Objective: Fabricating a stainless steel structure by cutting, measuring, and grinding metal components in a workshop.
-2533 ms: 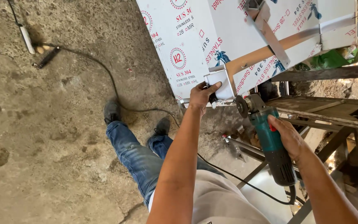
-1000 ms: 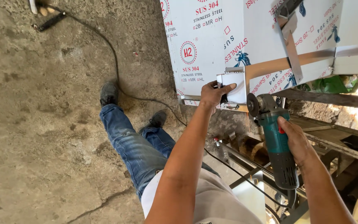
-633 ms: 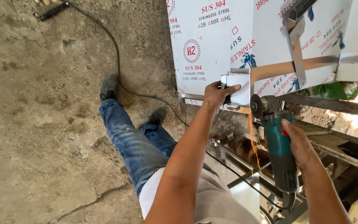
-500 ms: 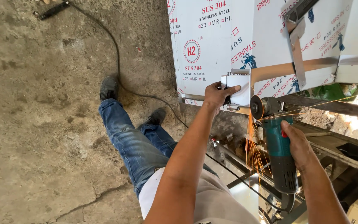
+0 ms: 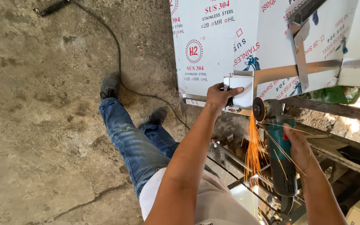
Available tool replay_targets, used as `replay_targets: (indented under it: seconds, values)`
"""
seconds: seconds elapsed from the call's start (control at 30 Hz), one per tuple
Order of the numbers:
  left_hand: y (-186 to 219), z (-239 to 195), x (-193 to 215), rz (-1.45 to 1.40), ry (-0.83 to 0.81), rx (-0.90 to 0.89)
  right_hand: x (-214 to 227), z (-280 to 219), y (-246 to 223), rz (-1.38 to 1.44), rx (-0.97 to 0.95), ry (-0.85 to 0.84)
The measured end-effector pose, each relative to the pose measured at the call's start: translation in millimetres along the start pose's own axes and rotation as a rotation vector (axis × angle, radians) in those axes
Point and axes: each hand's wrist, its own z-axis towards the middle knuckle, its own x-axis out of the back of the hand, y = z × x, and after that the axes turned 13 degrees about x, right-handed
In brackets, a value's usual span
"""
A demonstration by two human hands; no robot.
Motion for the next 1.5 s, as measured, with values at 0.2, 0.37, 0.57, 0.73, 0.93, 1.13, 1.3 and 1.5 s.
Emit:
replay_targets:
  seconds: [0.2,0.37,0.57,0.73,0.93,1.13,1.3,1.5]
  values:
    - [3,-5,-1,0.02,-0.001,0.032,-5,-3,-3,0.028,-0.02,0.014]
    - [4,-4,0,0.0,-0.005,0.035,-7,-4,-1,-0.012,-0.02,0.033]
    - [6,-7,2,0.032,0.007,0.026,-15,-11,-9,0.013,-0.081,0.082]
    - [-1,1,1,-0.048,-0.026,-0.027,-14,-9,-9,-0.038,-0.03,0.087]
    - [3,-7,1,-0.049,-0.025,-0.013,-18,-8,-15,0.001,-0.052,0.098]
    - [3,-6,0,-0.063,-0.025,-0.004,-34,-14,-37,-0.075,-0.041,0.104]
    - [8,-13,-1,-0.053,-0.01,0.04,-23,-10,-18,-0.008,-0.051,0.09]
    - [10,-14,0,-0.034,-0.017,0.027,-24,-9,-23,-0.025,-0.058,0.103]
